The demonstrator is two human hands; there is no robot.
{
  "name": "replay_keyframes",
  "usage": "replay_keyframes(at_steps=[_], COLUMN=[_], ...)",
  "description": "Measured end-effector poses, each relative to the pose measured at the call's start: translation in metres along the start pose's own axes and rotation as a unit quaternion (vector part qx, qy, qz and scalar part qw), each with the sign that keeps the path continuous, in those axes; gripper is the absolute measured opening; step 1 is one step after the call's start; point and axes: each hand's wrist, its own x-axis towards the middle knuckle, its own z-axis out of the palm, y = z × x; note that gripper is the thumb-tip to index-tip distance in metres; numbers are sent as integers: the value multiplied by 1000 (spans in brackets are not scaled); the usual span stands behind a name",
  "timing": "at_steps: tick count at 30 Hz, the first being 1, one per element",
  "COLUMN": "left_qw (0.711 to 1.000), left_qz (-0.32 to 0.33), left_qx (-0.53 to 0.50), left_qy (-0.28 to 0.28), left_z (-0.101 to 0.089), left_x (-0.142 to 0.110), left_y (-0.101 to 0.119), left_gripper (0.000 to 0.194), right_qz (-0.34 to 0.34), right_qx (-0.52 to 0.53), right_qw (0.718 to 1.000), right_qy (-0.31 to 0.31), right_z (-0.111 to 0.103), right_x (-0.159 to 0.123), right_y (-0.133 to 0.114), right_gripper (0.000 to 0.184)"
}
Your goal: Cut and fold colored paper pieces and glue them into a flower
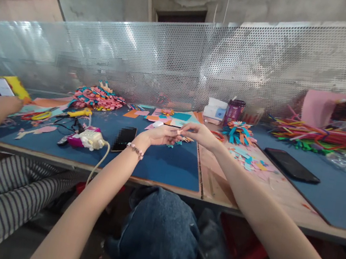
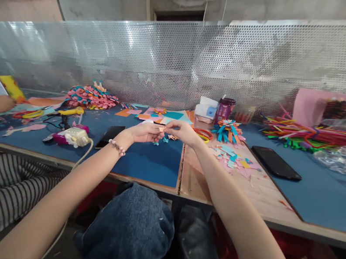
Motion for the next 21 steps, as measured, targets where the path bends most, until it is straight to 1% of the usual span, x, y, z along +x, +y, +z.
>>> replay_keyframes(at_steps=[2, 3, 4, 6, 7, 10, 12, 16, 18, 20, 21], left_qw=[998, 997, 995, 988, 981, 950, 933, 925, 922, 917, 913], left_qz=[-5, -5, -2, 15, 27, 80, 113, 147, 157, 168, 175], left_qx=[20, 35, 56, 120, 161, 281, 322, 331, 330, 333, 334], left_qy=[51, 73, 87, 98, 101, 108, 110, 114, 123, 143, 155], left_z=[0, 1, 2, 4, 5, 6, 4, 0, -1, 0, 0], left_x=[2, 3, 4, 6, 7, 10, 12, 14, 14, 13, 12], left_y=[0, -1, -1, -4, -5, -8, -10, -9, -8, -6, -5], left_gripper=[24, 28, 35, 49, 51, 41, 34, 29, 29, 29, 29], right_qz=[47, 69, 87, 107, 112, 106, 97, 87, 86, 70, 56], right_qx=[2, 3, 4, 6, 7, 8, 2, -14, -28, -81, -131], right_qw=[999, 997, 996, 994, 994, 994, 995, 996, 995, 992, 987], right_qy=[16, 21, 24, 21, 19, 10, 11, 17, 38, 67, 79], right_z=[1, 1, 1, 1, 2, 3, 4, 5, 4, 5, 5], right_x=[-1, -2, -2, -2, -1, -1, -1, 0, 1, 2, 3], right_y=[0, 0, 2, 6, 9, 17, 19, 17, 17, 23, 27], right_gripper=[31, 32, 33, 32, 32, 28, 27, 26, 26, 26, 25])
